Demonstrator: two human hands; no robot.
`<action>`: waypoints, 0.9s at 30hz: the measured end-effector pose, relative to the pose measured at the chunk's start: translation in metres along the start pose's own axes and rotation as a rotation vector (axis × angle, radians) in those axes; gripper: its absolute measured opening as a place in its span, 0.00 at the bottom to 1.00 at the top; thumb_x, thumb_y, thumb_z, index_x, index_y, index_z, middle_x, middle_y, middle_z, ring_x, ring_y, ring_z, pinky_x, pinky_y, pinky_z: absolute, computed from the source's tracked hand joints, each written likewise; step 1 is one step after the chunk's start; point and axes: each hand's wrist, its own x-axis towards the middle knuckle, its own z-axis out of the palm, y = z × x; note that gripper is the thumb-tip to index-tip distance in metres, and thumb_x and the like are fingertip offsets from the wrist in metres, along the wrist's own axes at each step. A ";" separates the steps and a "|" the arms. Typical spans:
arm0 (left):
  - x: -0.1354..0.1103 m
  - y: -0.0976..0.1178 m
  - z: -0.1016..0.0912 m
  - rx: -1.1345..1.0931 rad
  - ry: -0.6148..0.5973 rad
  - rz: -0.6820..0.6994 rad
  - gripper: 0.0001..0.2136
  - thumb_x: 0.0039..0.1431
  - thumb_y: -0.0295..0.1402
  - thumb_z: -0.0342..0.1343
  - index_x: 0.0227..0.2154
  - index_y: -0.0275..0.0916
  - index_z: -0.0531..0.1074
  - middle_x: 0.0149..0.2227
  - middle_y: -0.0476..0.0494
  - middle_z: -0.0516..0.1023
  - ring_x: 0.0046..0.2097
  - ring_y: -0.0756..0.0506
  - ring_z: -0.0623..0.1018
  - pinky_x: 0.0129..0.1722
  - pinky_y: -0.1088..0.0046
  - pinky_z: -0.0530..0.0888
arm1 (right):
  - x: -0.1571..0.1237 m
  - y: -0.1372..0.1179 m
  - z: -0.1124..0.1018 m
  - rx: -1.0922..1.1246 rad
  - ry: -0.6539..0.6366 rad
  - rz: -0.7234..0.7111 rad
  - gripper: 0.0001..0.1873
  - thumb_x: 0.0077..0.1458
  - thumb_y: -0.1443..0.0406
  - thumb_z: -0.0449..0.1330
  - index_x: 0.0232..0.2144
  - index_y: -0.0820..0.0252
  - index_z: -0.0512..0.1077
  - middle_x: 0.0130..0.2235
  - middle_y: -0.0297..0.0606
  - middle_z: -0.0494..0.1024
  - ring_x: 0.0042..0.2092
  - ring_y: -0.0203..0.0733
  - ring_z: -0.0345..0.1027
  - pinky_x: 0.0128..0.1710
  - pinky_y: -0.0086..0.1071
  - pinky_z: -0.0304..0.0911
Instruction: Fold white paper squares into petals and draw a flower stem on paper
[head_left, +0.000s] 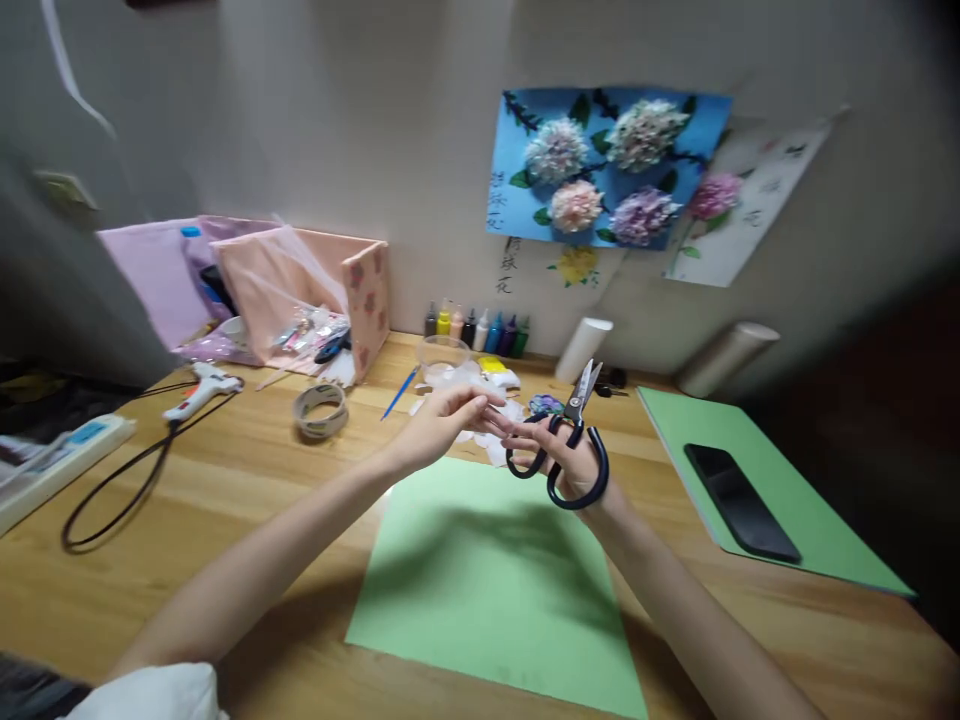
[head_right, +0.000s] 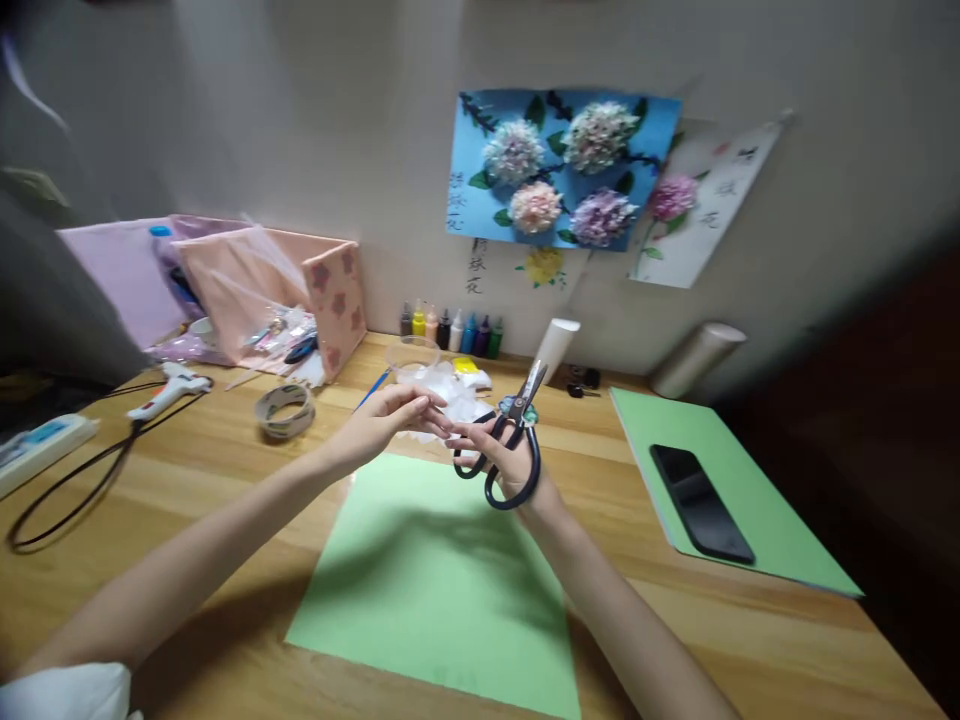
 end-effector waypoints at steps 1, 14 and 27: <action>0.009 -0.002 0.009 -0.033 0.003 -0.002 0.15 0.53 0.41 0.59 0.35 0.32 0.71 0.32 0.38 0.80 0.35 0.43 0.80 0.41 0.66 0.75 | 0.000 -0.004 -0.003 0.017 0.054 -0.012 0.24 0.34 0.52 0.70 0.25 0.61 0.65 0.33 0.41 0.79 0.33 0.44 0.75 0.30 0.35 0.70; 0.050 -0.012 0.013 -0.179 0.507 0.126 0.08 0.62 0.27 0.46 0.38 0.31 0.68 0.40 0.33 0.79 0.41 0.44 0.80 0.48 0.64 0.73 | -0.033 0.009 0.010 -0.248 -0.344 0.119 0.34 0.50 0.36 0.42 0.32 0.61 0.62 0.20 0.30 0.65 0.22 0.33 0.61 0.30 0.35 0.66; 0.050 -0.024 0.014 -0.178 0.475 0.066 0.07 0.62 0.28 0.46 0.37 0.32 0.68 0.41 0.33 0.79 0.42 0.44 0.80 0.49 0.64 0.73 | -0.017 0.038 0.005 -0.466 -0.263 0.100 0.30 0.53 0.38 0.40 0.30 0.58 0.58 0.19 0.26 0.58 0.20 0.32 0.57 0.23 0.28 0.60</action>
